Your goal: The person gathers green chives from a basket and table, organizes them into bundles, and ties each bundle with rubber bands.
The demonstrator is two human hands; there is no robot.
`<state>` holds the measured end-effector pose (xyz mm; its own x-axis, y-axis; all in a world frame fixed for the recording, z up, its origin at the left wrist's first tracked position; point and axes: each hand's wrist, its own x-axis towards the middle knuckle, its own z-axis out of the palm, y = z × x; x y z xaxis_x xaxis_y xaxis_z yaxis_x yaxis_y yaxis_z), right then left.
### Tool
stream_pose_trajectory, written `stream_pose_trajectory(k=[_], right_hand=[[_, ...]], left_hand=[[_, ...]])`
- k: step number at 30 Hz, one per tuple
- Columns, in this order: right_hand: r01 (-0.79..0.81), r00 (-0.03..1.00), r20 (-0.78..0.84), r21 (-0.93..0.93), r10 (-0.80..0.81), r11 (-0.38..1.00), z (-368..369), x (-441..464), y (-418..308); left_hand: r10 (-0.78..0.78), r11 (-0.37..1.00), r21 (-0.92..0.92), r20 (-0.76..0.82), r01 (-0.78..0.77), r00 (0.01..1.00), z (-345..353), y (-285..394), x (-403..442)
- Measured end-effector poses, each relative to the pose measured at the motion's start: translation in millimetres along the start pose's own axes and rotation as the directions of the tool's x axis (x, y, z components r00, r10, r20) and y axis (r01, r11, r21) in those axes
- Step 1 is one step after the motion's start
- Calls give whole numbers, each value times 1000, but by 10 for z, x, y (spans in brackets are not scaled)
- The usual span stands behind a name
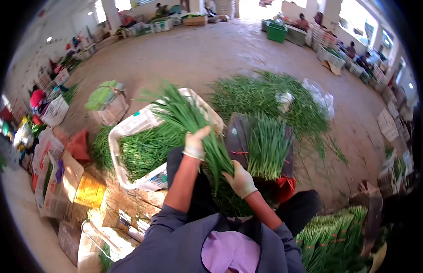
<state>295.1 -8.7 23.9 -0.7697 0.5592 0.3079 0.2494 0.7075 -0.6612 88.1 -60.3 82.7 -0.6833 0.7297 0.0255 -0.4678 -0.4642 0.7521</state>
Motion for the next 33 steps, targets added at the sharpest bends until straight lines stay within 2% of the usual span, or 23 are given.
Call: stream_pose_trajectory(k=[1,2,3,4,5,6,8,10,11,12,13,16,17,19,20,21,23,24,25,26,28,30,33], right_hand=[[-73,993,85,-65,78,995,55,-130,131],[-133,974,167,-126,153,983,137,-234,340],[4,986,165,-158,23,987,246,-321,532],[-29,989,142,-165,53,986,227,-385,583],[-61,993,99,-113,72,992,205,-416,639],[-77,995,64,-63,81,995,177,-409,675],[-74,977,-198,55,83,996,-61,-246,540],[-22,935,-348,148,72,989,-282,-57,317],[-23,934,-350,149,74,989,-358,21,192],[17,948,-316,161,35,987,-410,91,55],[55,960,-281,170,-5,984,-467,155,-80],[238,919,-300,-99,-257,966,-505,413,-422],[233,919,-301,-101,-253,967,-518,443,-380],[469,821,-316,-104,-476,877,-446,523,-246],[438,864,-293,40,-409,898,-400,442,-143],[408,911,-99,78,-401,909,-466,302,-88],[310,899,286,120,-332,943,-515,-14,63],[246,846,460,116,-271,962,-479,-148,148],[183,752,638,37,-164,982,-463,-239,202],[137,622,782,-55,-43,989,-452,-303,264],[162,610,791,-169,36,972,-450,-289,282],[-56,883,470,125,-9,991,-273,-126,301],[-221,946,321,541,43,812,72,187,187]], left_hand=[[-33,997,-71,83,39,996,-220,-48,219],[12,1000,-6,22,-12,1000,-115,62,198],[57,998,18,59,-58,997,-204,160,259],[45,993,-111,41,-40,998,-143,273,279],[99,992,-87,107,-90,989,-280,308,397],[114,981,-163,23,-108,993,-205,361,367],[216,965,-153,9,-212,976,-204,390,439],[222,954,-202,-16,-221,975,-171,385,424],[184,974,-135,-2,-183,983,-160,383,380],[141,988,-66,15,-140,990,-131,357,357],[151,980,-124,-47,-155,987,-69,258,356],[144,988,-44,-97,-149,985,228,101,212],[156,987,-17,-145,-160,977,196,-9,252],[111,992,-33,-182,-119,977,146,-9,282],[64,996,-51,-216,-77,974,107,22,307],[82,992,-81,-158,-96,984,-7,73,357],[98,993,-25,-326,-112,940,-136,234,448],[94,994,-18,-373,-109,923,-282,279,537],[191,980,16,-384,-200,903,-374,305,588],[185,973,-49,-427,-227,885,-458,336,646],[237,962,-27,-417,-273,877,-366,364,573],[247,941,-120,-398,-316,884,-317,318,513],[198,878,-361,-326,-316,924,-132,280,370]])
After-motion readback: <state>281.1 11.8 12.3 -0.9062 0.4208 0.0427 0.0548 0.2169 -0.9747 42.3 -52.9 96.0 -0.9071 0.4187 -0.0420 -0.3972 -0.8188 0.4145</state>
